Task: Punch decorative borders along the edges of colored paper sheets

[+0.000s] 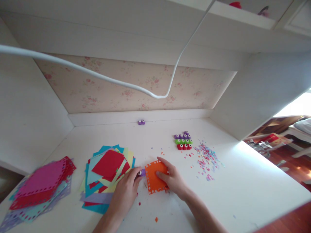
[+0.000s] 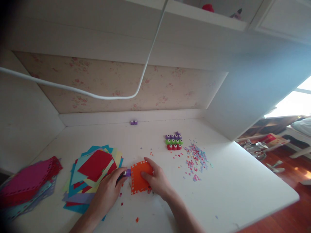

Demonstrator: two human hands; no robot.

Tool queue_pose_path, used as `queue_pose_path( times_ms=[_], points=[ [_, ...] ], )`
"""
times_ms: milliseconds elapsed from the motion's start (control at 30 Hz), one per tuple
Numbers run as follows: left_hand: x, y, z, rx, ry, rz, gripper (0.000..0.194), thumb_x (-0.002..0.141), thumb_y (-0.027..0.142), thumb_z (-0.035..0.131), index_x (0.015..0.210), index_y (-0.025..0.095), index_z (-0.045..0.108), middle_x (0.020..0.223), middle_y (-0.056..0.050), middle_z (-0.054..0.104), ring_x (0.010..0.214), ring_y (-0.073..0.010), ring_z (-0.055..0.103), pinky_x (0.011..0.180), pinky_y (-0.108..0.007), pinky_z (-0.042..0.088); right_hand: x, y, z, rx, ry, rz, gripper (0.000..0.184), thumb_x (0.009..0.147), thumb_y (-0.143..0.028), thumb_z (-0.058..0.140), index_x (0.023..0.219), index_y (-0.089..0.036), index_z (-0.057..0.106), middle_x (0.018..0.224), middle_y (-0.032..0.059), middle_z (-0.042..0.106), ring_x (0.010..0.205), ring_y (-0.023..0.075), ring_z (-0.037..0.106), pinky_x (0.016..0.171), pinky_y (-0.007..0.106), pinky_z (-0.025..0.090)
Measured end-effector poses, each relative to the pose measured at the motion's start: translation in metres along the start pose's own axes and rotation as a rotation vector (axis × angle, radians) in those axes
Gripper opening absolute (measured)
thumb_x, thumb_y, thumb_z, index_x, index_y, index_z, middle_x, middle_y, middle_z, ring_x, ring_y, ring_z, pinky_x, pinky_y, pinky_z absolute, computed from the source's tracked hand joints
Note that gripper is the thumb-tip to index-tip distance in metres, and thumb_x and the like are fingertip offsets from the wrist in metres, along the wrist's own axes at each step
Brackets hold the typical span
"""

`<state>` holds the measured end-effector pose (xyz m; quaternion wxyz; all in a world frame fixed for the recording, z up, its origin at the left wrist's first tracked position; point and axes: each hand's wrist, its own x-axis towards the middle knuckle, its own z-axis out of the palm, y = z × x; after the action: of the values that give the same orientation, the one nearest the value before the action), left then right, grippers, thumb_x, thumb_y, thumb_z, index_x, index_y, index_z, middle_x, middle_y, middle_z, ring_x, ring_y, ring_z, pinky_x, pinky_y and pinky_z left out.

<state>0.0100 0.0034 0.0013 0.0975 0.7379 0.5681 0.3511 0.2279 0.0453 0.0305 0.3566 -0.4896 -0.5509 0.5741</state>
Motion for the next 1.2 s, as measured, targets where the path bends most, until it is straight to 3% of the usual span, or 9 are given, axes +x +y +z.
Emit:
queue_pose_path(
  times_ms=[267,400,533,600,733,800,933,1200],
  points=[
    [0.0,0.0,0.001,-0.009,0.0,0.006,0.025,0.095,0.024,0.05,0.119,0.023,0.053,0.112,-0.008,0.069,0.101,-0.0229,0.067,0.087,-0.039,0.057,0.001,0.005,-0.003,-0.059,-0.045,-0.021,0.059,0.082,-0.03,0.063,0.138,-0.024,0.047,0.114,0.0059,0.068,0.095,0.0223,0.066,0.085,0.04,0.055],
    [0.001,0.002,-0.001,0.004,-0.005,0.029,0.026,0.094,0.022,0.051,0.12,0.024,0.054,0.114,-0.007,0.068,0.105,-0.0226,0.065,0.092,-0.04,0.055,0.0,0.006,-0.003,-0.239,-0.062,-0.14,0.055,0.082,-0.027,0.063,0.135,-0.023,0.051,0.126,0.0076,0.062,0.11,0.0252,0.06,0.096,0.043,0.049],
    [0.002,0.004,-0.002,0.035,-0.024,0.046,0.029,0.094,0.022,0.052,0.122,0.026,0.056,0.117,-0.006,0.067,0.106,-0.0224,0.064,0.094,-0.039,0.054,-0.006,-0.003,0.0,-0.48,-0.106,-0.25,0.054,0.082,-0.024,0.061,0.136,-0.022,0.052,0.121,0.0094,0.064,0.107,0.0239,0.062,0.097,0.042,0.048],
    [0.002,0.005,-0.003,0.049,-0.029,0.036,0.032,0.093,0.024,0.053,0.125,0.026,0.055,0.117,-0.006,0.067,0.106,-0.0225,0.064,0.093,-0.039,0.054,-0.009,-0.008,0.001,-0.614,-0.06,-0.317,0.054,0.082,-0.025,0.061,0.135,-0.025,0.052,0.128,0.011,0.057,0.11,0.0243,0.059,0.098,0.041,0.047],
    [0.003,0.006,-0.007,0.059,-0.026,0.015,0.035,0.092,0.028,0.056,0.127,0.025,0.055,0.119,-0.006,0.067,0.108,-0.0224,0.063,0.093,-0.037,0.054,-0.01,-0.011,-0.005,-0.848,0.006,-0.439,0.049,0.081,-0.027,0.064,0.13,-0.031,0.057,0.15,0.0083,0.035,0.131,0.0307,0.039,0.105,0.047,0.04],
    [0.004,0.006,-0.011,0.065,-0.027,0.015,0.035,0.093,0.029,0.055,0.127,0.024,0.055,0.121,-0.006,0.066,0.11,-0.0222,0.062,0.095,-0.036,0.053,-0.008,-0.009,-0.008,-0.922,-0.059,-0.485,0.046,0.082,-0.026,0.064,0.127,-0.031,0.06,0.148,0.0064,0.041,0.133,0.0304,0.037,0.108,0.049,0.034],
    [0.005,0.004,-0.017,0.083,-0.059,0.025,0.029,0.094,0.025,0.051,0.122,0.023,0.059,0.118,-0.005,0.067,0.111,-0.0218,0.061,0.098,-0.037,0.051,-0.006,-0.006,-0.009,-0.967,-0.141,-0.546,0.036,0.086,-0.026,0.061,0.122,-0.031,0.063,0.132,0.004,0.058,0.124,0.0253,0.047,0.111,0.048,0.029],
    [0.008,0.007,-0.017,0.069,-0.061,0.035,0.025,0.092,0.023,0.054,0.115,0.023,0.063,0.111,-0.005,0.069,0.105,-0.0225,0.064,0.092,-0.038,0.054,-0.006,-0.006,-0.007,-0.986,-0.117,-0.565,0.033,0.085,-0.027,0.063,0.118,-0.031,0.065,0.129,0.0023,0.06,0.122,0.0233,0.049,0.109,0.045,0.029]
  ],
)
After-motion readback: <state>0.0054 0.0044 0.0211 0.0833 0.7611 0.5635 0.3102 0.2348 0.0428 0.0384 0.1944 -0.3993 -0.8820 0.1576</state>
